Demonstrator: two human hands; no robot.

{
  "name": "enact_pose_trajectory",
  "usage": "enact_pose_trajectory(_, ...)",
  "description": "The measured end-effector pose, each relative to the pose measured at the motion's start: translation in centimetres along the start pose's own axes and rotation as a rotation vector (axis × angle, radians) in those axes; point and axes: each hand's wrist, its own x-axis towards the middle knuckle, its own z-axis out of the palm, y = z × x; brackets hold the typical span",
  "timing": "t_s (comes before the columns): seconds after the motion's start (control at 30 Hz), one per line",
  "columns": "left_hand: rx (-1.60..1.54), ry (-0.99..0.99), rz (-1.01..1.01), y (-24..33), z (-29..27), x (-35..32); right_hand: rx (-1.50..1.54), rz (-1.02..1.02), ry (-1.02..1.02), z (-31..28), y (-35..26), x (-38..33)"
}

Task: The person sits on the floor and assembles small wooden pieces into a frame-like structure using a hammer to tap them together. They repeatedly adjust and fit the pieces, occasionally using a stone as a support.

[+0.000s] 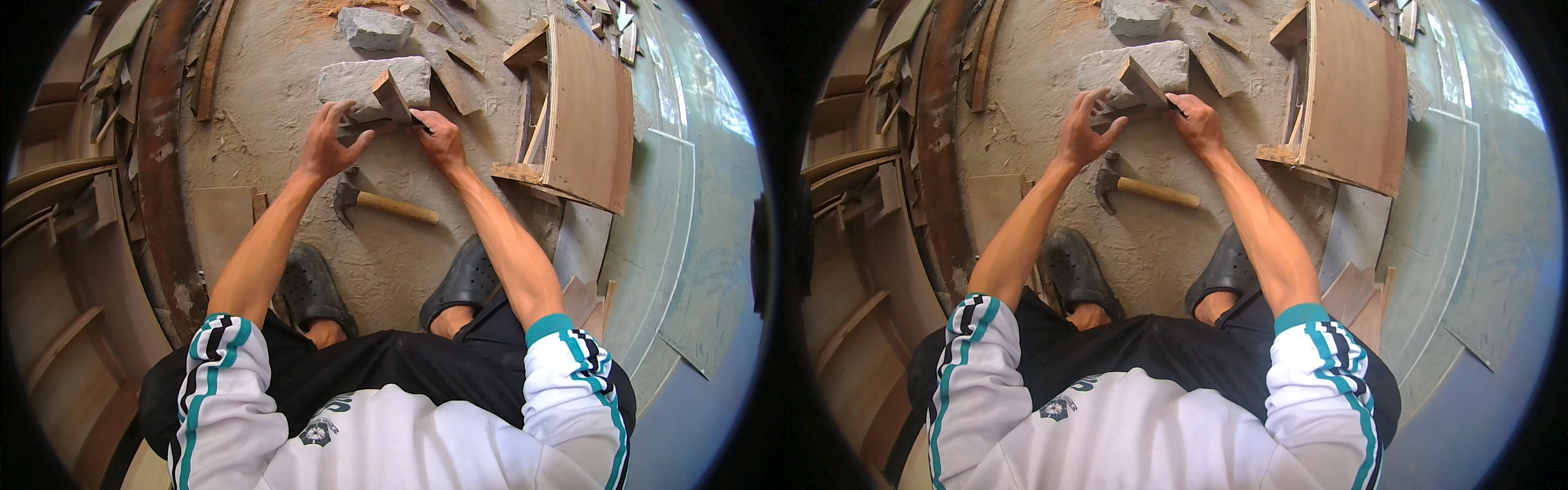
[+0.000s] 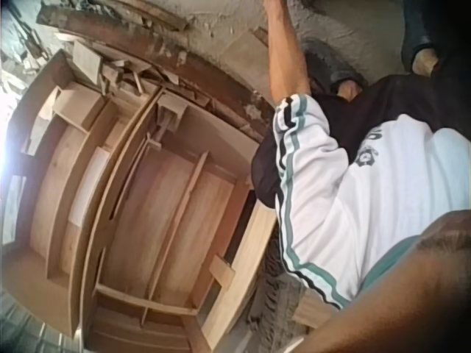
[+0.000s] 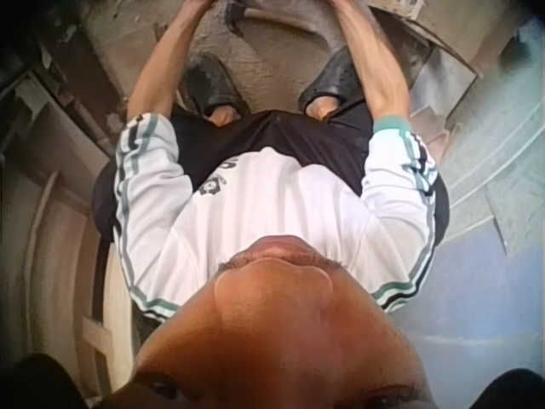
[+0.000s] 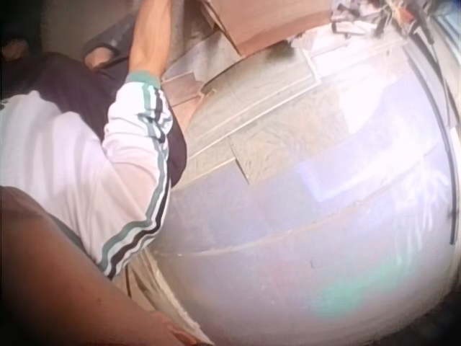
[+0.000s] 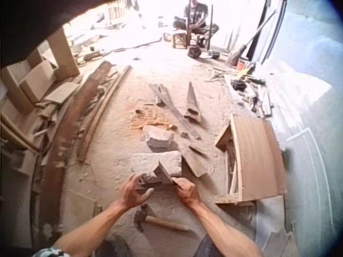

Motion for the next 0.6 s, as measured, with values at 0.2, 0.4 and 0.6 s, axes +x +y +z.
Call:
enact_pose_trajectory(0.2, -0.478, -0.216, -0.280, 0.0, 0.7, 1.8, 0.012, -0.007, -0.039, 1.2, -1.0, -0.3)
enact_pose_trajectory(0.4, -0.393, -0.339, -0.331, 0.1, 0.7, 3.8, -0.010, -0.071, -0.020, 1.1, 0.4, 0.4)
enact_pose_trajectory(0.6, -0.428, -0.365, -0.339, 2.2, -0.2, 5.5, 0.118, 0.052, -0.036, 1.1, 0.0, 0.5)
